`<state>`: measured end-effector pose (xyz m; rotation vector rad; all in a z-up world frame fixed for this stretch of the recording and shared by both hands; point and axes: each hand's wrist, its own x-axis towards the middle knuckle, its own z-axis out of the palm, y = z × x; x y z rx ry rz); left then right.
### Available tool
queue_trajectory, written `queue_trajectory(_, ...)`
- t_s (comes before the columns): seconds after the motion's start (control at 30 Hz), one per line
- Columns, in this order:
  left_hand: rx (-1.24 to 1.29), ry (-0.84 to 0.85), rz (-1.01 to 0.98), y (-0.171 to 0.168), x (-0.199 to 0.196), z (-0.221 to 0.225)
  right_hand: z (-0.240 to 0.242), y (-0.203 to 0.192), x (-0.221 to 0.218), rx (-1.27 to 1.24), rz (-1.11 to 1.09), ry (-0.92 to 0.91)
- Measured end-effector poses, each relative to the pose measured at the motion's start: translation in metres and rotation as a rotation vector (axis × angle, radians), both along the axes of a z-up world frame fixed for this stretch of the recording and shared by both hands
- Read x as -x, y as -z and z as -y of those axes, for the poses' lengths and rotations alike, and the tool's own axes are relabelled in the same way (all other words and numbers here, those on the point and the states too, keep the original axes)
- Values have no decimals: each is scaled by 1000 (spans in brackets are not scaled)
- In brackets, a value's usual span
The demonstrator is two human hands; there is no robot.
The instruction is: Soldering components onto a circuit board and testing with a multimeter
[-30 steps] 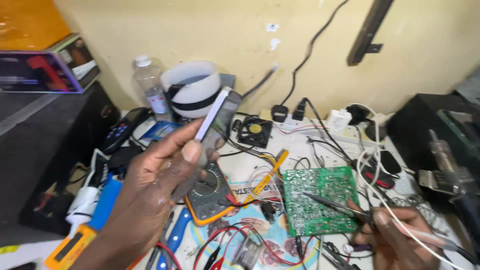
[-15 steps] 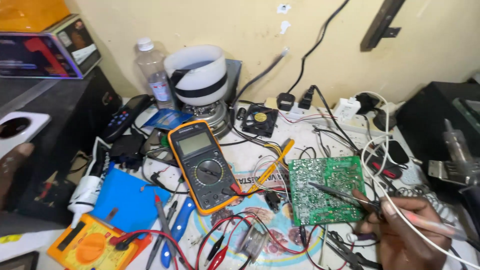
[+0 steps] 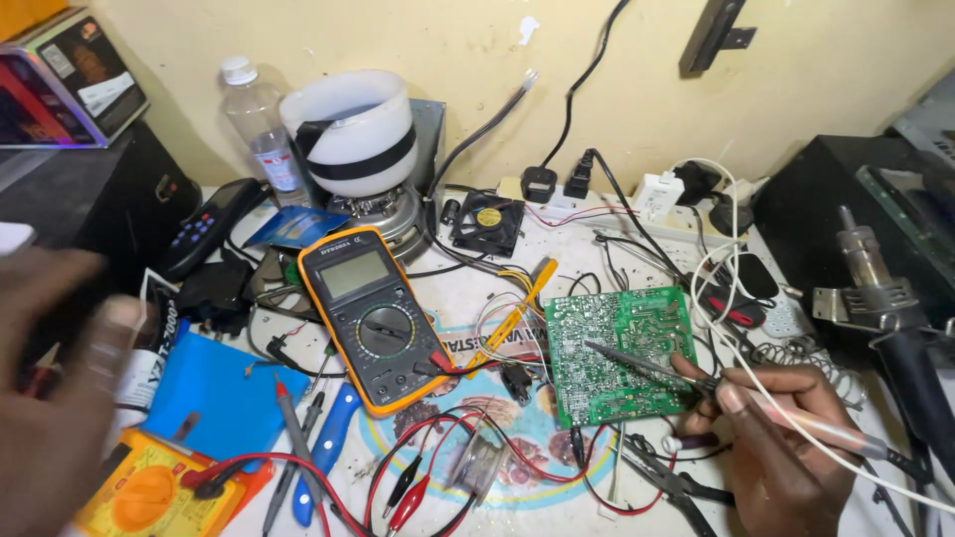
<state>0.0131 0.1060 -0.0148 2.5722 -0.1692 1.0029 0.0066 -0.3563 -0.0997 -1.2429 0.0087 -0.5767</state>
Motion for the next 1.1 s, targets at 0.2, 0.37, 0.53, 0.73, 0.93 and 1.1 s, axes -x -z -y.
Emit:
queue_trajectory(0.2, -370, 582, -263, 66, 10, 156, 2, -2, 1, -11, 24, -12)
queue_trajectory(0.37, -250, 706, -406, 82, -11, 144, 11, -1, -6, -42, -4, 30)
queue_trajectory(0.53, 234, 730, -670, 17, -32, 135, 15, -1, -8, -73, -2, 39)
queue_trajectory(0.73, 1370, 471, -1060, -14, -57, 196, 13, 4, -13, -61, -54, 78)
queue_trajectory(0.93, 950, 542, -743, 15, -77, 228, 18, 8, -10, -101, -16, -33)
queue_trajectory(1.1, 998, 687, -708, 34, -53, 240, -8, -3, -7, 89, -33, 93)
